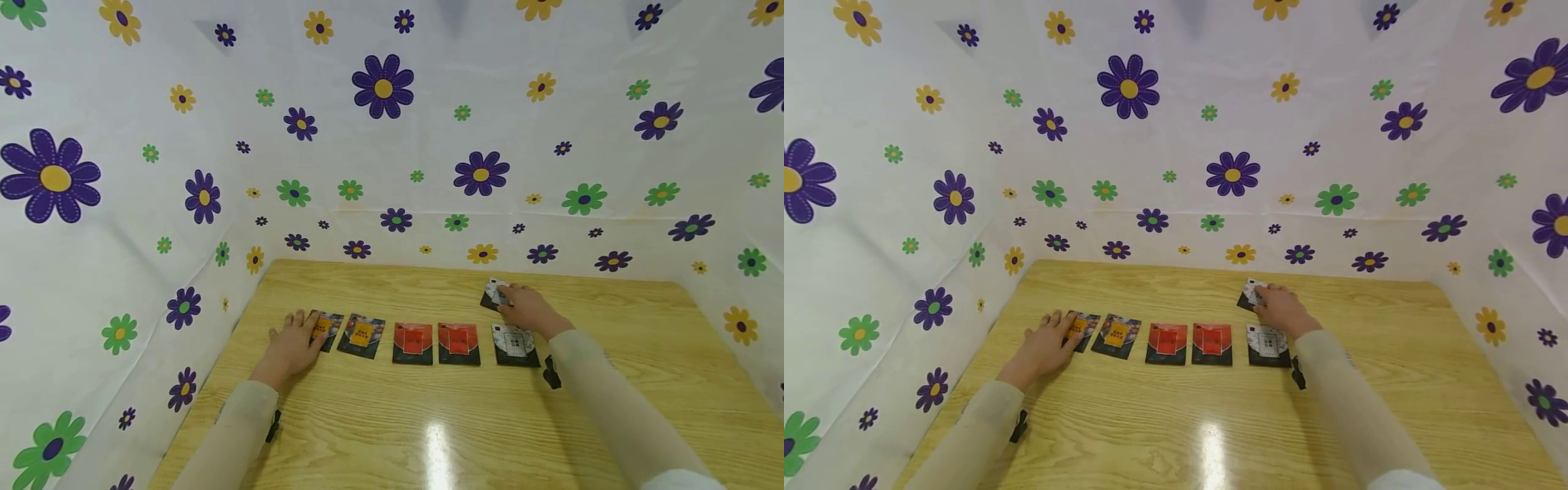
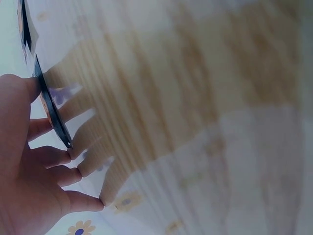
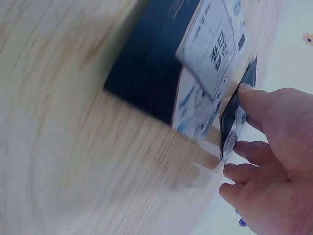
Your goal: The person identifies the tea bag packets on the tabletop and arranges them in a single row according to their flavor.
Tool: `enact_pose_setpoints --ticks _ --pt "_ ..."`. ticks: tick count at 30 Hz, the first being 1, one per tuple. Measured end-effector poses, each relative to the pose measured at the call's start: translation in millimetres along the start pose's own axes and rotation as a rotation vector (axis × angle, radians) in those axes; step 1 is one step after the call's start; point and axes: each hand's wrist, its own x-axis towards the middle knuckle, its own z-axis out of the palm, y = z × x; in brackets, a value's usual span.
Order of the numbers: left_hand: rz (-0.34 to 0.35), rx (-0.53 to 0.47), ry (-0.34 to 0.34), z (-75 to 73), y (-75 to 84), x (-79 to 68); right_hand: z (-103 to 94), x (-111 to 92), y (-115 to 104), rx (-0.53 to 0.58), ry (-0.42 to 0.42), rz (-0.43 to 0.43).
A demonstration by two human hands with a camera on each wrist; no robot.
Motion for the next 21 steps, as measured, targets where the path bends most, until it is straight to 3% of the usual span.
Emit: enact_pose_setpoints --ticks 21 --pt "-0.001 0.017 -0.018 3.4 -2.2 3.0 -10.2 -50 37 -0.004 0.022 0.008"
